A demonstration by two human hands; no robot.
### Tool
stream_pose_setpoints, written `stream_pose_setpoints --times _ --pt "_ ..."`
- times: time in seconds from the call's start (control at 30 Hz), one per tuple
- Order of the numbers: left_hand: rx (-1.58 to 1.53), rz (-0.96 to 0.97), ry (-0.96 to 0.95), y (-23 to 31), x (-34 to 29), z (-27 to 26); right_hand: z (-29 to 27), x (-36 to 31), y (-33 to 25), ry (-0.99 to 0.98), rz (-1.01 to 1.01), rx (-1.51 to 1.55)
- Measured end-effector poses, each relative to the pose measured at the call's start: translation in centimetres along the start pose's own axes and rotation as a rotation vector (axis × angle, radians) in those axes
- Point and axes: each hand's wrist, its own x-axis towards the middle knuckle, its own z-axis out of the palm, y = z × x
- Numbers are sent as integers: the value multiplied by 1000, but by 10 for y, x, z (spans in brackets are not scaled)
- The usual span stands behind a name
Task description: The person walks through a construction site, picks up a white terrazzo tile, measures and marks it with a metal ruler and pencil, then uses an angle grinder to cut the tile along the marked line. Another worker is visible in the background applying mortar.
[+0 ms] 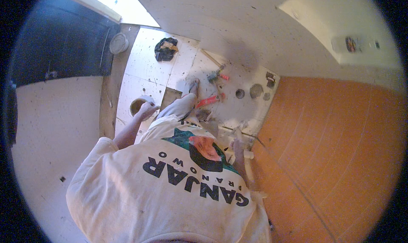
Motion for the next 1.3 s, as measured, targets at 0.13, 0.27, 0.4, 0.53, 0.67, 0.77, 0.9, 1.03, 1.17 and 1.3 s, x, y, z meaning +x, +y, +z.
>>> stream_pose_setpoints --times 0.13,0.27,0.4,0.53,0.67,0.77,0.9,1.03,1.17,1.3 --pt "-147 -147 15 -29 -1 -11 -4 52 -81 -142 -328 -257" --pt "-261 -256 5 -45 14 -27 41 53 -203 -126 -211 -124" --pt "-352 -264 139 -50 21 -35 100 4 -281 -132 -310 -250" --pt "-531 -294 124 -38 37 -43 109 7 -324 -164 -369 -442" --pt "-666 -353 198 -36 35 -25 113 17 -370 -184 -426 -724" --pt "-791 -390 103 -6 30 -21 105 43 -419 -160 -458 -984" --pt "-839 -401 229 -5 31 55 156 38 -488 -162 -464 -1204" --pt "-959 -502 229 30 14 73 211 51 -537 -233 -556 -1305" --pt "-1091 -600 194 64 4 75 271 73 -572 -446 -723 -1385" --pt "-1157 -674 356 97 13 100 328 91 -584 -574 -801 -1475"
